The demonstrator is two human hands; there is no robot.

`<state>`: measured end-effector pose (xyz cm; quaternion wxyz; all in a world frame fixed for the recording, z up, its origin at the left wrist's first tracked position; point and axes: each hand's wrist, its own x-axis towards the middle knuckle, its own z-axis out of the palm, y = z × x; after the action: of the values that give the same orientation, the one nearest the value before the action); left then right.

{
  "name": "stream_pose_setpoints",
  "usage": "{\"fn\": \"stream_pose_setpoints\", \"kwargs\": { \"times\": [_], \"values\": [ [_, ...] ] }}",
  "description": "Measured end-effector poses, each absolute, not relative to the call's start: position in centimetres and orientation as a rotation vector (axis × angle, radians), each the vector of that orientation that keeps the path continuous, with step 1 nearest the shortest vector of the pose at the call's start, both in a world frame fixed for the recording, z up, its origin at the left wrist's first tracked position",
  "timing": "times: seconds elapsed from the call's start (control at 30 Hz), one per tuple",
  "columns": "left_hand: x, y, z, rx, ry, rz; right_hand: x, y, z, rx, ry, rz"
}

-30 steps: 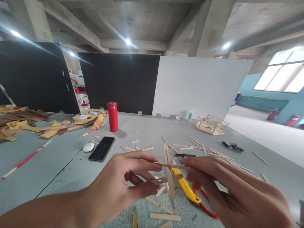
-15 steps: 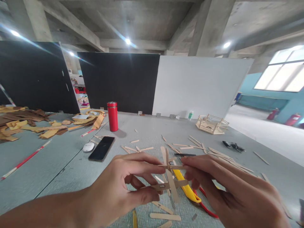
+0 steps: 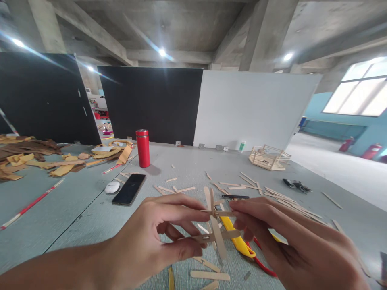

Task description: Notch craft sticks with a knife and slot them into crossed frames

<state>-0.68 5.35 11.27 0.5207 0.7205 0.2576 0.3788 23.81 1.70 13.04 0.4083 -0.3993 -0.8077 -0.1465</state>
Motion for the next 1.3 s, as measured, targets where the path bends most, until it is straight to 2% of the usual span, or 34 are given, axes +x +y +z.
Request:
{"fn": "stream_pose_setpoints", "kwargs": {
  "times": [0.93, 1.1, 1.3],
  "values": [
    [-0.7, 5.2, 11.1, 1.732, 0.625, 0.935, 24.2, 1.7, 12.9, -1.059, -2.012, -0.290],
    [-0.9, 5.0, 11.0, 1.885, 0.612, 1.004, 24.0, 1.5, 12.7, -1.047, -2.007, -0.310],
    [-1.0, 4.9, 10.2, 2.299, 0.455, 1.259, 24.0, 1.4, 12.8, -1.034, -1.999, -0.319]
  ]
}}
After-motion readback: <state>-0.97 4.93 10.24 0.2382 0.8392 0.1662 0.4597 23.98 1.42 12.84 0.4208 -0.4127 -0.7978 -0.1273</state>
